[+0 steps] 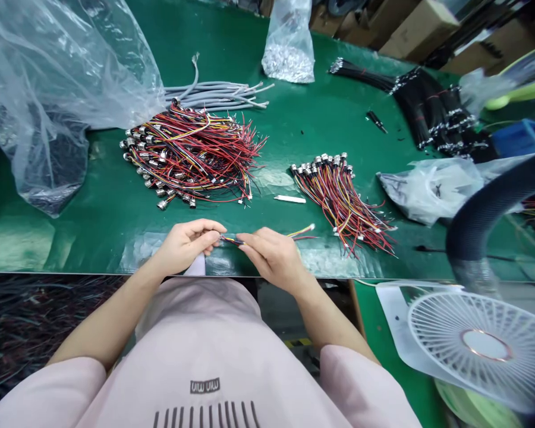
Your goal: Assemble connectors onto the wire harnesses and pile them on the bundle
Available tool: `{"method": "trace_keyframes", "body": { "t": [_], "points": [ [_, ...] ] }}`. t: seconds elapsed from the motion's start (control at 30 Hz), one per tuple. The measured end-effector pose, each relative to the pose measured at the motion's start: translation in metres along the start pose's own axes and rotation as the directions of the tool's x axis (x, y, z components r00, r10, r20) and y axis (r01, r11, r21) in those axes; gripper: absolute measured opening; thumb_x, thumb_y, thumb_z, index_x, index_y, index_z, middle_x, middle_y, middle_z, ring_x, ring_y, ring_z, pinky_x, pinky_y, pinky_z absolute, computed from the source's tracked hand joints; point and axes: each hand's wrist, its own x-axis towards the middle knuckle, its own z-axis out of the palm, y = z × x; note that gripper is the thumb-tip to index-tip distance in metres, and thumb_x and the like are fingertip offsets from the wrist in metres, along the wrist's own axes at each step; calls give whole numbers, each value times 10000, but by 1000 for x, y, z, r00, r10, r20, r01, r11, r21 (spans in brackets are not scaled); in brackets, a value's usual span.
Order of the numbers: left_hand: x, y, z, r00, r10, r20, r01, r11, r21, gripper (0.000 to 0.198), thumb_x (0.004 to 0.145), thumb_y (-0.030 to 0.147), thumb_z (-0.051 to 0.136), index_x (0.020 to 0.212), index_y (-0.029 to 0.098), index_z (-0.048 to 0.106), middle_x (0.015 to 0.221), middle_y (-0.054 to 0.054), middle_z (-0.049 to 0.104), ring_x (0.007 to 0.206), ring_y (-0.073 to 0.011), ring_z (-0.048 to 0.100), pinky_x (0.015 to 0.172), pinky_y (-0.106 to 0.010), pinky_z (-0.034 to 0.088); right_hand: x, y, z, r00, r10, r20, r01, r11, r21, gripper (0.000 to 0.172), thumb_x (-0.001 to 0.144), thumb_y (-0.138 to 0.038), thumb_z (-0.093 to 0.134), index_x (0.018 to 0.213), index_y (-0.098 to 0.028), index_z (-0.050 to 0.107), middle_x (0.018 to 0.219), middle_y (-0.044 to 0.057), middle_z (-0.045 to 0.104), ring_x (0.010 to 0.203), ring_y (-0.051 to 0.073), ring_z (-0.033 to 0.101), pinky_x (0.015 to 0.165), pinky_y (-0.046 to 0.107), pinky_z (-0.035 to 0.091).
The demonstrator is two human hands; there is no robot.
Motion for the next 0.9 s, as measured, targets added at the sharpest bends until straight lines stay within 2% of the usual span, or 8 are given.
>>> {"method": "trace_keyframes", "body": {
  "t": [0.1, 0.2, 0.27, 0.37, 0.5, 0.63, 0.8, 0.9],
  "points": [
    [-1, -2, -1, 997, 56, 54, -52, 996, -73, 291, 831, 407, 661, 951, 147, 712, 744, -33, 690, 650, -122, 619, 645, -240, 525, -1, 2, 4, 994, 103, 41, -111, 951, 290, 275, 995, -277, 445, 1022, -182, 701, 799, 43, 708, 683, 130, 606, 627, 255, 461],
    [-2, -4, -2, 989, 117, 91, -107, 988, -108, 223, 835, 358, 672, 912, 154, 718, 859, -58, 713, 763, -143, 652, 724, -253, 538, -1, 5, 6, 982, 140, 125, -180, 893, 412, 262, 985, -275, 472, 957, -175, 712, 783, 34, 705, 686, 115, 619, 626, 229, 466],
    [-2, -6, -1, 990, 116, 83, -106, 986, -126, 214, 831, 332, 679, 947, 156, 717, 910, -67, 726, 815, -151, 667, 764, -258, 544, -1, 6, 4, 982, 154, 113, -187, 898, 398, 213, 964, -268, 512, 993, -169, 698, 820, 42, 707, 696, 116, 618, 642, 231, 476],
    [-2, -8, 0, 998, 55, 34, -49, 988, -147, 285, 810, 312, 700, 1047, 155, 703, 940, -72, 744, 848, -160, 687, 801, -267, 553, -1, 5, 0, 984, 174, 44, -178, 921, 347, 176, 932, -263, 562, 1048, -180, 665, 865, 47, 700, 678, 115, 603, 627, 237, 480],
    [-2, -11, 2, 1000, 14, -21, -17, 991, -134, 289, 791, 300, 710, 1040, 151, 714, 939, -73, 755, 853, -165, 697, 814, -265, 552, 0, 1, -3, 992, 127, 13, -125, 948, 293, 111, 932, -221, 552, 959, -193, 656, 845, 46, 702, 730, 134, 624, 671, 257, 495],
    [-3, -15, 2, 998, 17, -62, -21, 997, -68, 295, 792, 313, 706, 1042, 158, 725, 898, -65, 751, 810, -161, 692, 777, -259, 549, 2, -2, -2, 995, 94, -27, -88, 982, 167, 90, 928, -196, 543, 940, -207, 631, 855, 46, 698, 784, 155, 640, 716, 275, 506],
    [-3, -13, 3, 998, 18, -56, -20, 999, -38, 298, 779, 338, 708, 1008, 150, 729, 899, -68, 752, 795, -169, 694, 756, -266, 557, 3, -4, 2, 996, 86, 24, -85, 996, -6, 146, 946, -208, 485, 951, -199, 631, 888, 72, 686, 797, 165, 634, 703, 269, 492],
    [-3, -11, 3, 998, 58, -8, -58, 998, -2, 270, 803, 324, 685, 1010, 156, 724, 941, -67, 753, 818, -168, 700, 780, -267, 559, 5, -5, 0, 990, 131, 47, -135, 986, 97, 167, 928, -185, 464, 840, -185, 606, 771, 43, 631, 691, 141, 573, 630, 249, 443]
  ]
}}
